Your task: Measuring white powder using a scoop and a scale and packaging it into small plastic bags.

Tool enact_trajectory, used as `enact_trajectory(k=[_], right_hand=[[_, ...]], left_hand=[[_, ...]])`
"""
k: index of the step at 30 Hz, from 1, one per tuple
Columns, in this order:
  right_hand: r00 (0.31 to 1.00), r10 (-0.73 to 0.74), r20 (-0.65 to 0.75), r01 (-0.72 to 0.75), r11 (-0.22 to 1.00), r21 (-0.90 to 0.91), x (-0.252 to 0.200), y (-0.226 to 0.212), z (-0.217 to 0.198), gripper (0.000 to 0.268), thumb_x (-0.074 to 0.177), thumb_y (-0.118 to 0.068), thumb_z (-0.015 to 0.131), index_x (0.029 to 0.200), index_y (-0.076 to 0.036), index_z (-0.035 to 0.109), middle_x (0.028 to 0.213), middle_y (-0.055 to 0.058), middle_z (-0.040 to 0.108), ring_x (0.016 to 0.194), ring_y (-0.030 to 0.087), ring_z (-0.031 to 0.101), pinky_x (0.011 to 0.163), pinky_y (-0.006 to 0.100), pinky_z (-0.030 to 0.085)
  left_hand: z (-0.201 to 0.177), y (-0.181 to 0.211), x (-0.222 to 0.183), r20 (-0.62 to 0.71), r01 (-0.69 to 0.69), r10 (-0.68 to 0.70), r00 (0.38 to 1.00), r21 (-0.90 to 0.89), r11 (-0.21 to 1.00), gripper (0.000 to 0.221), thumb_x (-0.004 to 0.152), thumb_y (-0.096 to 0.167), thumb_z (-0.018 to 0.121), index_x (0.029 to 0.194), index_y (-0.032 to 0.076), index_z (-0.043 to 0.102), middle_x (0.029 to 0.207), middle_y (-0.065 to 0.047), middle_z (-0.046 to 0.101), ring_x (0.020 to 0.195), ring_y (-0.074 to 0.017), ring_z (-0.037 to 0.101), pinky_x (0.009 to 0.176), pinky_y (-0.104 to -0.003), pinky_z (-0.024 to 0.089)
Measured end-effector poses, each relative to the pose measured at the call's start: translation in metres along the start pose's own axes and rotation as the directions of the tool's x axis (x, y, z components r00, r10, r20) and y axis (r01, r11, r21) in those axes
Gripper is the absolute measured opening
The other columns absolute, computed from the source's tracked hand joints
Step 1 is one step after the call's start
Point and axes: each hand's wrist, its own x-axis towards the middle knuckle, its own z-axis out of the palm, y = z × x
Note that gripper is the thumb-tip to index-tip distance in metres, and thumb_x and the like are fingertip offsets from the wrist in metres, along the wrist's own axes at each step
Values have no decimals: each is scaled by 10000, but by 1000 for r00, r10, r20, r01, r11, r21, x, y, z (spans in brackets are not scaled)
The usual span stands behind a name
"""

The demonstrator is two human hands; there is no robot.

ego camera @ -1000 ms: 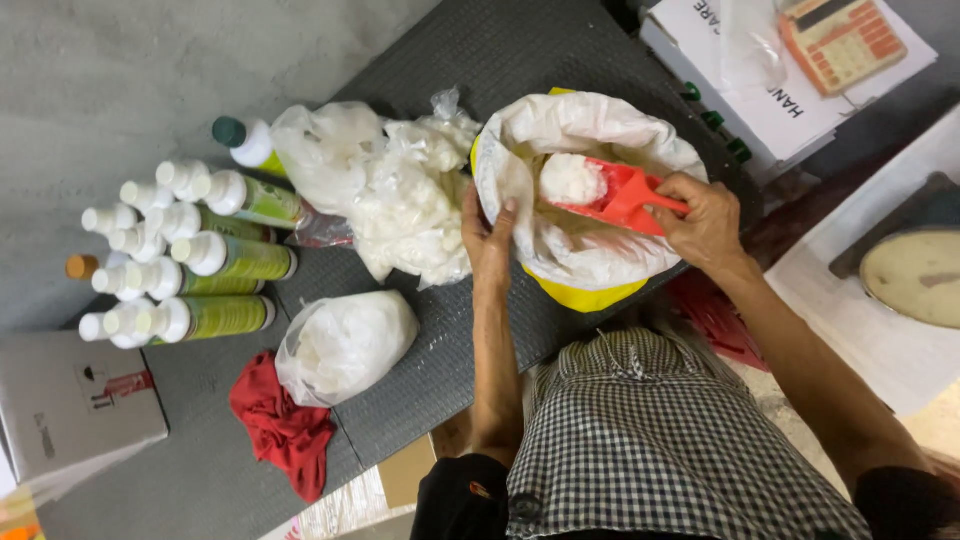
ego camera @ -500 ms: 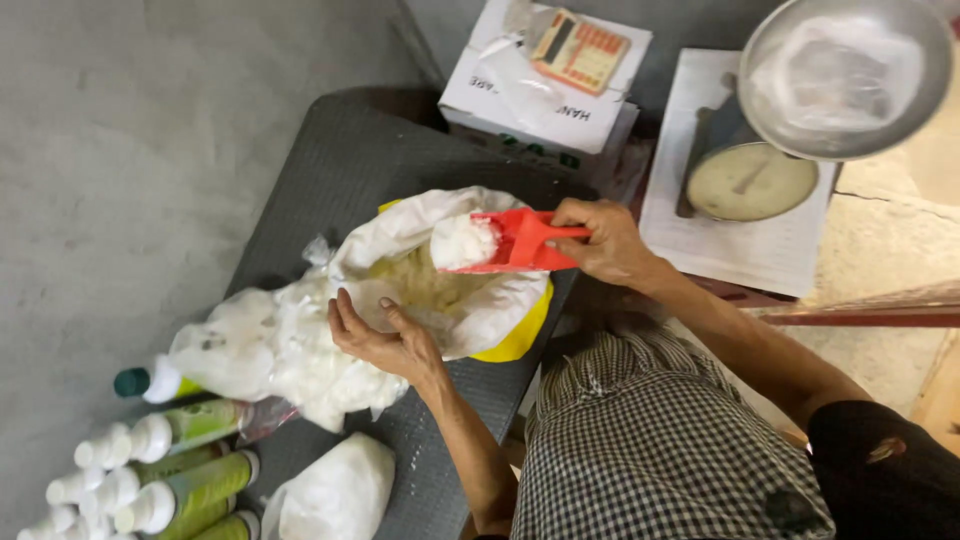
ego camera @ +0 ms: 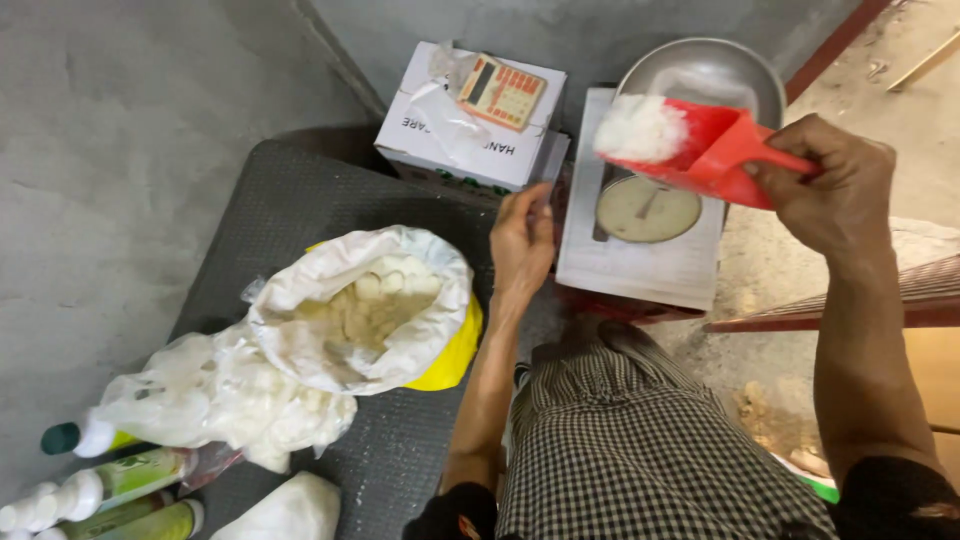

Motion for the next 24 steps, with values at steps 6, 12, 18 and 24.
enact_trajectory(k=[6,12,18,24], right_hand=[[993,64,-95,-82,975,-208,-1,56,-37,147,1018,38,829,959,1,700,859,33,711,770,46,621,693,213,509],[982,155,-109,-180,939,-291,3,89,-43,141,976,-41,845,940,-44,709,821,42,716,731,85,632,688,255,504],[977,169,-130,-211,861,-463,11,97,-37,149,956,-162,862,945,-107,724,787,51,704,700,165,672,702,312,522],[989,133,-64,-144,762,-632,40,86,-24,113,953,-258,831,977,-175,760,757,30,712,701,195,666,739,371,524]], left_hand=[[106,7,51,174,17,-14,985,-17,1000,346,941,72,634,1284,29,628,1100,-181,680,923,-300,705,789,-387,591],[189,-22,92,255,-155,97,962,221,963,485,876,69,680,1296,-116,523,1101,-338,648,997,-468,675,855,-490,569],[223,-34,107,368,-80,-32,929,284,956,535,852,71,686,1302,-120,469,1101,-371,636,974,-490,685,836,-501,573],[236,-57,116,308,-120,55,950,195,973,559,788,-4,667,1319,-108,525,1105,-358,642,990,-487,672,869,-503,555]])
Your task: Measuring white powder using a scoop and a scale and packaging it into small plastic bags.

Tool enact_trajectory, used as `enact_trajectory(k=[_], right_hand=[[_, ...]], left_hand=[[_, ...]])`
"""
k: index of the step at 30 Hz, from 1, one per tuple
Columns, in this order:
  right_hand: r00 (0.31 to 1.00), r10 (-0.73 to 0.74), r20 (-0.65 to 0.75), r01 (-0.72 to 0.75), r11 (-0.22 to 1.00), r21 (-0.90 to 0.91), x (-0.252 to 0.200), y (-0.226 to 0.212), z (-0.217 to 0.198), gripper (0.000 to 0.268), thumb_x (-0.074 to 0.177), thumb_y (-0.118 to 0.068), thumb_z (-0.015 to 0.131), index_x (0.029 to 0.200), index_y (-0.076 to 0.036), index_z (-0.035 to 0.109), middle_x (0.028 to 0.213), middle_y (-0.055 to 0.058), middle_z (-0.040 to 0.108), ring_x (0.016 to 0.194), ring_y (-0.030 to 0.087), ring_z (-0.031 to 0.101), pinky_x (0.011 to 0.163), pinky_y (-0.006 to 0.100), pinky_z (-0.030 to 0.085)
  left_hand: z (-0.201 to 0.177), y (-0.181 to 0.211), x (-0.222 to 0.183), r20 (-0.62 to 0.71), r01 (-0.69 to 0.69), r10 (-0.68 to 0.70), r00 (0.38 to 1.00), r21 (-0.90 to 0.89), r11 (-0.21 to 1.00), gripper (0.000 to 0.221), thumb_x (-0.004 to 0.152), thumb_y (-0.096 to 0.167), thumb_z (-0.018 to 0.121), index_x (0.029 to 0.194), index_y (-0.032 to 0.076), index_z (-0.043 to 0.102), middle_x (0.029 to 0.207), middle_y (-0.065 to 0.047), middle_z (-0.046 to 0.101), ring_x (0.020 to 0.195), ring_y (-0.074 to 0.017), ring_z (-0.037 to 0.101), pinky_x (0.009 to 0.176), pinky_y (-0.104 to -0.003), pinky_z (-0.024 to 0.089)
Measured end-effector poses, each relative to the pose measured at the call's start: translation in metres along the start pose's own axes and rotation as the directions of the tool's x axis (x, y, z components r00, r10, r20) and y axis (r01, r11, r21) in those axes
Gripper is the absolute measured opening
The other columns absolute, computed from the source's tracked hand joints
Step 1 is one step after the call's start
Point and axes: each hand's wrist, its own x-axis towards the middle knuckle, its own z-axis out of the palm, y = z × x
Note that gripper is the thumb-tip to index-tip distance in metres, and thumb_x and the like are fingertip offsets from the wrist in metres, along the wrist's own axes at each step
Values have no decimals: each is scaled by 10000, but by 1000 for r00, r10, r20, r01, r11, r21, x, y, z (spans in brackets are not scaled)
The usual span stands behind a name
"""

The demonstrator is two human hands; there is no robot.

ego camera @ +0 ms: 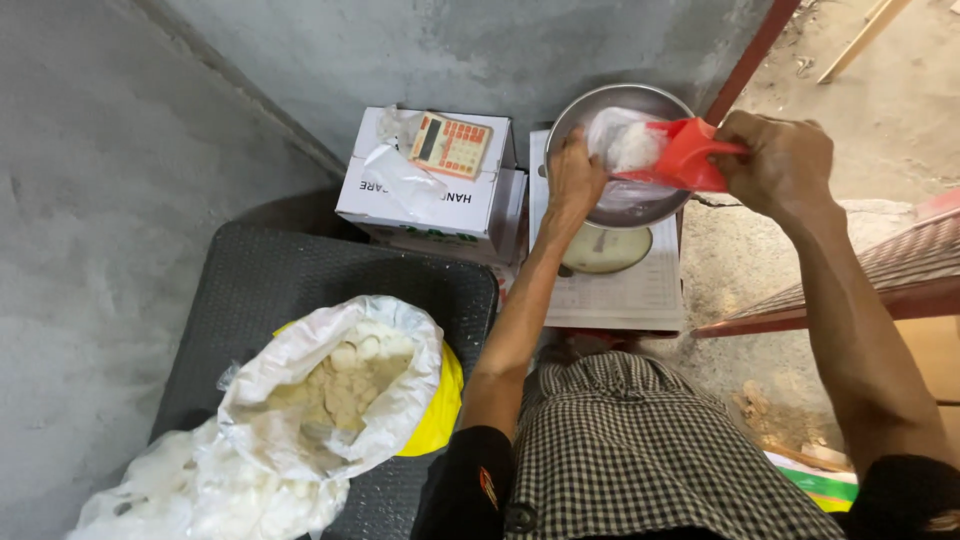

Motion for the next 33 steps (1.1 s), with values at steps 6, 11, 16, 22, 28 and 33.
enact_trajectory(k=[6,11,16,22,28,33], right_hand=[[975,-199,103,223,908,-354,35,-36,-14,94,1023,-318,766,979,-235,772,684,-10,700,510,144,591,764,399,494],[914,-372,161,403,786,-470,62,-63,-31,38,978,-291,762,950,-270,777,853,-52,755,625,117,637,856,398,461],[864,-432,260,497,646,-579,70,-85,-31,159,1019,-263,655,1056,-313,801,918,-74,766,722,105,659,904,404,411],[862,-479,166,476,654,-588,65,-72,-38,124,1012,-232,666,1020,-278,781,919,-64,763,798,96,704,854,362,399],[880,-459,123,442,693,-569,60,-86,-60,128,1084,-267,659,1077,-289,784,942,-62,766,805,95,707,897,369,432],[862,-496,106,463,682,-566,58,-90,-34,194,973,-265,628,1035,-359,786,1044,-61,786,832,85,712,866,352,428]], left_hand=[[12,-23,5,-62,-91,84,995,-115,989,406,828,47,635,1224,-37,655,1073,-283,689,1024,-441,673,938,-495,526],[6,-18,8,34,75,-71,997,-150,986,368,843,142,657,1191,32,703,1017,-239,717,965,-400,694,878,-477,531],[3,-16,10,67,155,-143,987,-230,961,382,863,178,677,1223,55,706,987,-177,758,922,-342,734,841,-442,551],[12,-26,9,42,154,-148,988,-326,933,409,892,207,685,1276,64,673,1018,-160,768,936,-308,752,879,-402,563],[12,-21,7,37,151,-147,989,-323,934,393,880,188,706,1251,56,701,981,-154,779,896,-286,745,857,-391,553],[-3,-8,7,87,271,-264,961,-494,826,409,897,141,707,1290,34,675,977,-136,772,852,-224,717,800,-353,561]])
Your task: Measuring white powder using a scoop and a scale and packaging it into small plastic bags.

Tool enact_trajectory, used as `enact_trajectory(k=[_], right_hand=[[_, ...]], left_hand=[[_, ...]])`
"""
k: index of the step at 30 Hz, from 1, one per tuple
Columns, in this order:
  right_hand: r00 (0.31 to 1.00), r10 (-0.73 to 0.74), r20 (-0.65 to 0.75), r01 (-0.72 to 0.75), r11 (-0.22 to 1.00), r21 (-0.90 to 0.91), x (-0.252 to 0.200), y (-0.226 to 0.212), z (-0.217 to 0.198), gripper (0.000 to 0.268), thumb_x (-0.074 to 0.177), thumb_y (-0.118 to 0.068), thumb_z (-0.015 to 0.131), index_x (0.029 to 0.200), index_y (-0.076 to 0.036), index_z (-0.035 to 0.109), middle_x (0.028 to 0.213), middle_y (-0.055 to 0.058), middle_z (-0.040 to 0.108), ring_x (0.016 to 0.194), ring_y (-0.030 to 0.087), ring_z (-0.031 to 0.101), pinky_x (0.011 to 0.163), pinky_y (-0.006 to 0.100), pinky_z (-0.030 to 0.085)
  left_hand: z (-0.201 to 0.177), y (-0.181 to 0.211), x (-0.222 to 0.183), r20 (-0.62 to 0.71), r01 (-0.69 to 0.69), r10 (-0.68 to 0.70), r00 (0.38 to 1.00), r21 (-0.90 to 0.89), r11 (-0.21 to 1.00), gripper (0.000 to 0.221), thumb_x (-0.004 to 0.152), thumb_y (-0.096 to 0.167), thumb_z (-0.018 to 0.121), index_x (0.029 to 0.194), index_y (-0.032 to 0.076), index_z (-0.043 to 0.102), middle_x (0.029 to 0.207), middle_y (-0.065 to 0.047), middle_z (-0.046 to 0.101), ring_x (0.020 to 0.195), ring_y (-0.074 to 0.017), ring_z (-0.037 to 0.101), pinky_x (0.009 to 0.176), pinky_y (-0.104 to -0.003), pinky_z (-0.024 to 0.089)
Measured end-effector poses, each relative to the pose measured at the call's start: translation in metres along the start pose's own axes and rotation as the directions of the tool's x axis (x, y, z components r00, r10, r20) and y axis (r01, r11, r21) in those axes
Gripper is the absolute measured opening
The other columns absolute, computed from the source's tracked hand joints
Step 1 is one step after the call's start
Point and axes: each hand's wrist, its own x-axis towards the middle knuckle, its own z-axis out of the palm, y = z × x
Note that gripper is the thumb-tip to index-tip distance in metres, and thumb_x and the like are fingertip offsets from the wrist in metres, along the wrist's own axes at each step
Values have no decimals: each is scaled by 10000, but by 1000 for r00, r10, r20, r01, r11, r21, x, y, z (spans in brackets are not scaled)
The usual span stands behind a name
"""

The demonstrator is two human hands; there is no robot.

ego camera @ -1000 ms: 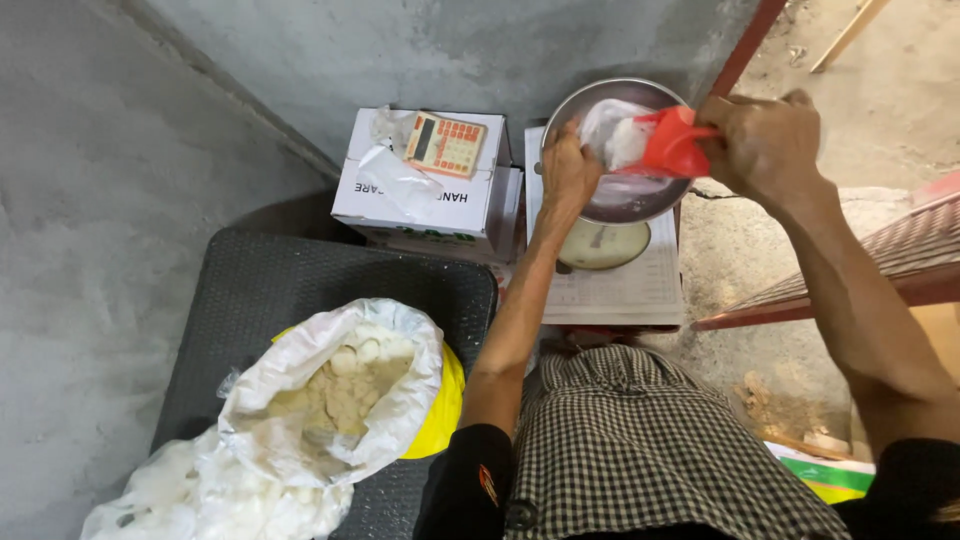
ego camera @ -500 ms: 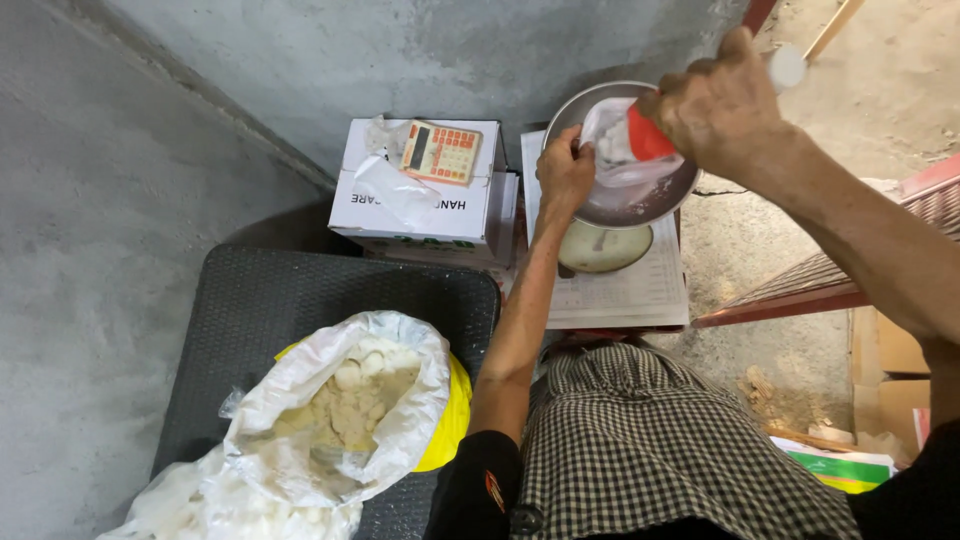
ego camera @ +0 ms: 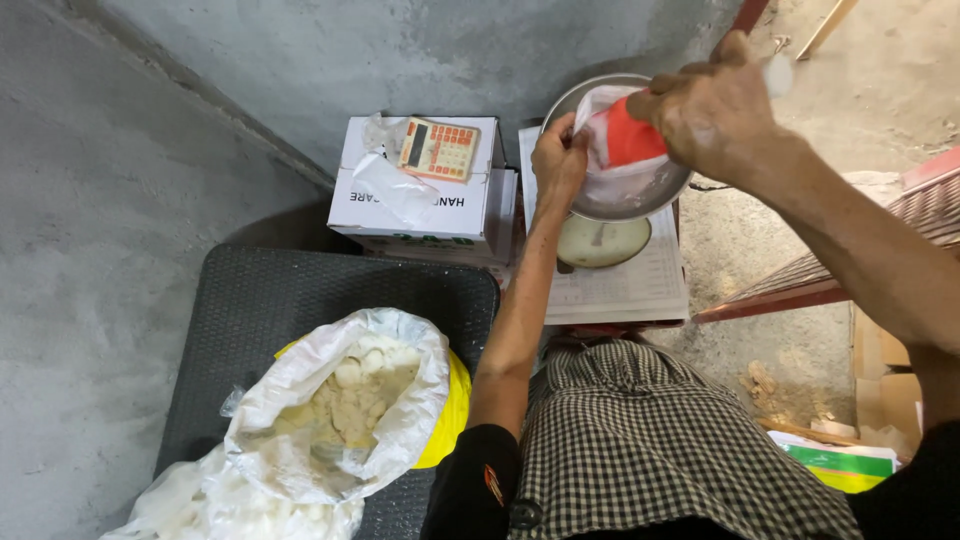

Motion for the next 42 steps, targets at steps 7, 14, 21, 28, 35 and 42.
enact_trajectory(k=[7,14,21,28,35,42], right_hand=[[949,89,303,-143,977,161,-5,15,20,291,1069,-294,518,1076,-332,807,835,1,791,563,152,618,902,409,434],[999,39,13,-41,993,111,-11,14,16,203,1166,-286,573,1139,-324,771,992,-57,778,825,73,676,1045,366,419],[977,110,185,-124,990,65,-14,16,9,192,1134,-348,588,1107,-367,777,935,-88,776,686,43,615,973,375,435],[972,68,225,-89,992,86,-17,9,29,231,973,-382,617,1165,-402,746,1003,-114,773,761,64,658,952,435,463],[927,172,333,-209,975,80,-23,25,16,274,1108,-390,537,1301,-410,731,979,-3,791,631,84,655,944,439,428],[882,186,434,-235,970,63,-19,22,-5,189,1047,-417,597,1171,-360,728,897,-39,789,640,97,653,882,403,429]], left_hand=[[1,-21,9,-17,-82,81,997,-77,994,375,881,73,693,1250,6,701,1030,-108,766,904,-184,724,838,-315,566],[-2,-7,2,-15,-54,54,998,-35,998,387,877,94,706,1255,15,697,1019,-120,772,897,-190,725,844,-325,568],[2,-23,7,-24,-22,21,999,-62,998,373,884,85,725,1253,37,704,985,-95,768,856,-168,706,798,-312,563],[-3,1,-2,8,-19,20,1000,-128,992,376,909,45,703,1284,57,695,955,-45,735,832,-130,657,778,-286,549],[1,-19,1,-8,26,-27,1000,-144,989,378,900,50,706,1277,32,680,982,-49,722,841,-126,662,766,-285,558],[9,-13,4,-10,26,-29,1000,-205,978,393,920,41,707,1310,30,660,950,-43,707,832,-127,642,771,-283,545]])
